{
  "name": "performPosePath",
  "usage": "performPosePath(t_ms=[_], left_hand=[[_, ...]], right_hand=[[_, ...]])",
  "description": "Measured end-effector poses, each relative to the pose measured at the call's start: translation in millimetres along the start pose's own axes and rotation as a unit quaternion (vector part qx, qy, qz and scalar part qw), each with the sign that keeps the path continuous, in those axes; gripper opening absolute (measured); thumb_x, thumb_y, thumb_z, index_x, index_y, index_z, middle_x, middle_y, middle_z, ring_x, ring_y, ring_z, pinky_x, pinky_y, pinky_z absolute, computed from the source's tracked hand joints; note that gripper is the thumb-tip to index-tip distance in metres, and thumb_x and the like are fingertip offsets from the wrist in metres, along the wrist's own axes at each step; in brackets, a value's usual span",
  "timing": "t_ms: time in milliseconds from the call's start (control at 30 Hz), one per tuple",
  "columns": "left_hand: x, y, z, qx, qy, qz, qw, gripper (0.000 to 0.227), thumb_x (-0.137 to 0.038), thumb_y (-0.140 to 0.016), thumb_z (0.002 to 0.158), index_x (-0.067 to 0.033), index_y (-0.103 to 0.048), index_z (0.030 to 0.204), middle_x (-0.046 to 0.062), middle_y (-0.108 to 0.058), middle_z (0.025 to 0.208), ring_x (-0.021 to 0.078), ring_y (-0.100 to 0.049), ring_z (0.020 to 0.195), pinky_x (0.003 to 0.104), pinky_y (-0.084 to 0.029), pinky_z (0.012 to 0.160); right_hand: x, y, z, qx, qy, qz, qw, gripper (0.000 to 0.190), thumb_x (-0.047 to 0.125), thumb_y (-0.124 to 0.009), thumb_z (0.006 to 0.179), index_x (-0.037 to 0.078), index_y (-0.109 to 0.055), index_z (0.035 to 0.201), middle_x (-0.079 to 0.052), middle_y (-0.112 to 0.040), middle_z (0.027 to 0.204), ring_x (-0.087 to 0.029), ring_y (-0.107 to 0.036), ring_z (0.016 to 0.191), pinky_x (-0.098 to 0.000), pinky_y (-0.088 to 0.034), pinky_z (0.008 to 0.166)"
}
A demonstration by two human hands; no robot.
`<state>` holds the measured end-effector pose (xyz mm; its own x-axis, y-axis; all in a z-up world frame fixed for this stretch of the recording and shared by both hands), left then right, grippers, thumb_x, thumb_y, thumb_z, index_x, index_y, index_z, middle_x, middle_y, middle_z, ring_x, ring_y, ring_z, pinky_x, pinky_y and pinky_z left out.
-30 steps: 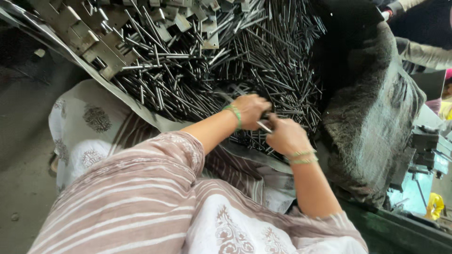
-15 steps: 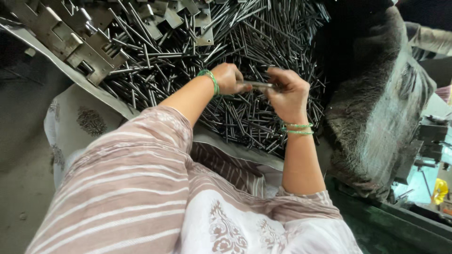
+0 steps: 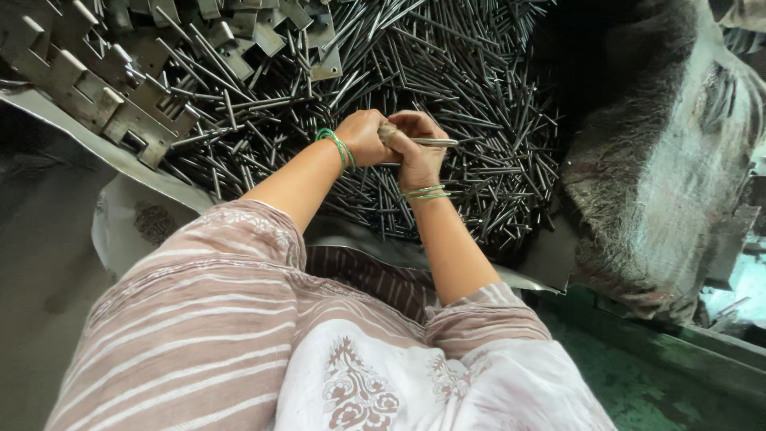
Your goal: The person sits at a workstation and sorts through a large pile of small metal rods and brackets. They pick up individual pieces, separate them, and occasionally bend or straighten them by hand before placing them back into the pile.
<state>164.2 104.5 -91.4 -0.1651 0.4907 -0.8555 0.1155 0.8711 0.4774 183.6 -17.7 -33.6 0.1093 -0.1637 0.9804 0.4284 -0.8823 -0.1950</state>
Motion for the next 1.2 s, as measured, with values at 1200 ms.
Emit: performPosePath(t_ms=[1200], left_hand=[[-198,48,-55,0.076,-0.350,-0.122,0.926,0.067,-0.023,-0.105,0.065,-0.0062,-0.063,0.114,0.010,-0.076,0.108,0.0252,-0.074,0.102,0.034,-0.063,0.089]], right_hand=[[230,-29,-102,0.066,0.361,-0.298,0.881,0.016,0.014,-0.068,0.108,-0.002,-0.067,0.110,-0.011,-0.069,0.108,-0.016,-0.064,0.106,-0.0269,-0.055,0.091]])
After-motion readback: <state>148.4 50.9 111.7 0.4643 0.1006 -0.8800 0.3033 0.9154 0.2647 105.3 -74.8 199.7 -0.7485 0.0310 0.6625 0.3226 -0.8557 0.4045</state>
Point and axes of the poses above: each hand's wrist, its own z-axis towards the middle knuckle, its own y-axis out of the back of the hand, x = y × z, the point moved 5 cm from there along z, towards the middle knuckle
